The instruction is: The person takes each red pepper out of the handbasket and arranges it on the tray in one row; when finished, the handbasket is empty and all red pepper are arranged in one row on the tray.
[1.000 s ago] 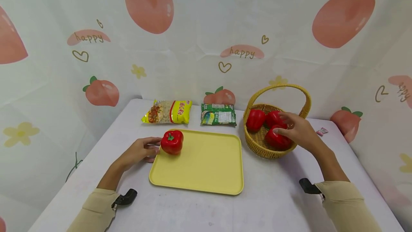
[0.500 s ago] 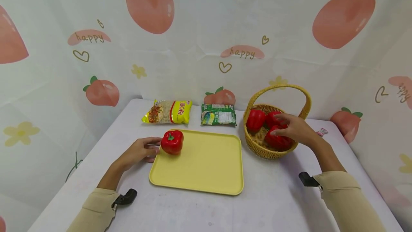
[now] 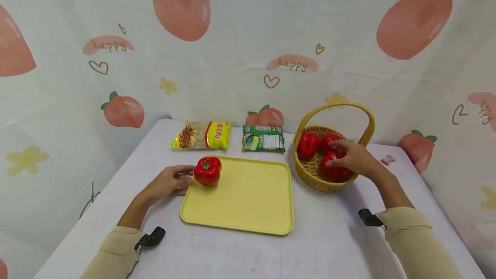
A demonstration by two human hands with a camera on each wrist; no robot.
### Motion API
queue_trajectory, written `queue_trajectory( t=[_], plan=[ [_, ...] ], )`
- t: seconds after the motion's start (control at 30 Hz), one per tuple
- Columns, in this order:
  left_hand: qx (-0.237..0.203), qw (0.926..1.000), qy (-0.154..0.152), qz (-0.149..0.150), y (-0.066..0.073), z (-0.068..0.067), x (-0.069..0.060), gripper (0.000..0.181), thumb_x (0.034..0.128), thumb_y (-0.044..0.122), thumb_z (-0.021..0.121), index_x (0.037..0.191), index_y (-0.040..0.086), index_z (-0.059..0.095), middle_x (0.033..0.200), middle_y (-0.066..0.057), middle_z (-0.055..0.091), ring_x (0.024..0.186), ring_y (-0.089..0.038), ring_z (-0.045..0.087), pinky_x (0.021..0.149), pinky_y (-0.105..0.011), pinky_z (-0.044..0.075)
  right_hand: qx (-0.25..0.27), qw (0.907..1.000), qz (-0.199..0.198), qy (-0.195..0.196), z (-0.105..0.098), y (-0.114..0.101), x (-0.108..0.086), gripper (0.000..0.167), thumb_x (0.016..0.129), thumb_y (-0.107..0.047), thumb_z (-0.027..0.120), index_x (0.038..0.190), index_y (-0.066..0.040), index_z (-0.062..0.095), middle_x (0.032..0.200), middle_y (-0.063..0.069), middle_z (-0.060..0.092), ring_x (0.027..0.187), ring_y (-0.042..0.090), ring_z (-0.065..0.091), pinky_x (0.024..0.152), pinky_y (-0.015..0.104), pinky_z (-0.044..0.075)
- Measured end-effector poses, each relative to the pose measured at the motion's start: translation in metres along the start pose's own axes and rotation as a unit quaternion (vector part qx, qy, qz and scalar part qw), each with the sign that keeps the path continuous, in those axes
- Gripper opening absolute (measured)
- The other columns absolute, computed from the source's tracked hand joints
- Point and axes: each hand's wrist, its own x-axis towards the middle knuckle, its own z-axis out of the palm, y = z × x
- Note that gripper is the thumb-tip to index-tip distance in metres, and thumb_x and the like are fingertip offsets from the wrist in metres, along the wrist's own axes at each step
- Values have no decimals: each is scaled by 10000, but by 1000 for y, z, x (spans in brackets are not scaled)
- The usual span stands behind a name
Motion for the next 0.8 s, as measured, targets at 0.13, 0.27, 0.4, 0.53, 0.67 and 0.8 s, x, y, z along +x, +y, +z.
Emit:
queue_trajectory(
  t=[0.13,0.27,0.4,0.53,0.67,0.8],
  plan=[
    [-4,10000,8,-15,-1,0,0,554,979,62,695,1509,-6,549,1408,-213,635,1072,-204,689,792,-344,669,-31,10000,5,-32,3,0,-1,764,896,-371,839,1472,41,552,1379,315,617,1292,498,545,1028,662,545],
    [6,10000,21,-10,-1,1,0,551,977,63,696,1505,-3,554,1378,-208,651,1061,-207,687,791,-344,669,-136,9999,46,-74,4,1,-1,799,877,-399,851,1472,45,552,1412,330,569,1294,517,509,1011,681,543],
    [24,10000,27,-10,-1,1,1,545,980,71,699,1501,-1,559,1337,-197,673,1050,-210,690,794,-347,670,-267,9996,33,-67,5,2,-2,809,857,-417,867,1455,40,572,1401,334,552,1267,518,506,982,679,556],
    [40,10000,15,0,-1,1,2,544,982,82,704,1500,0,560,1315,-194,683,1052,-213,694,796,-351,670,-281,9995,81,-126,5,2,-2,831,839,-423,882,1458,35,570,1414,357,501,1258,536,485,939,648,590],
    [19,10000,15,-3,-1,1,3,542,984,80,704,1500,1,560,1315,-194,681,1054,-212,698,796,-352,670,-309,9993,94,-160,6,5,-3,838,829,-423,888,1458,27,565,1415,377,459,1244,553,472,905,629,607],
    [1,10000,14,-3,0,1,2,539,985,77,702,1499,-2,560,1319,-199,679,1044,-206,702,793,-351,670,-350,9993,5,-99,7,8,-3,798,836,-408,882,1442,12,578,1402,369,486,1252,543,478,934,666,580]
  ],
)
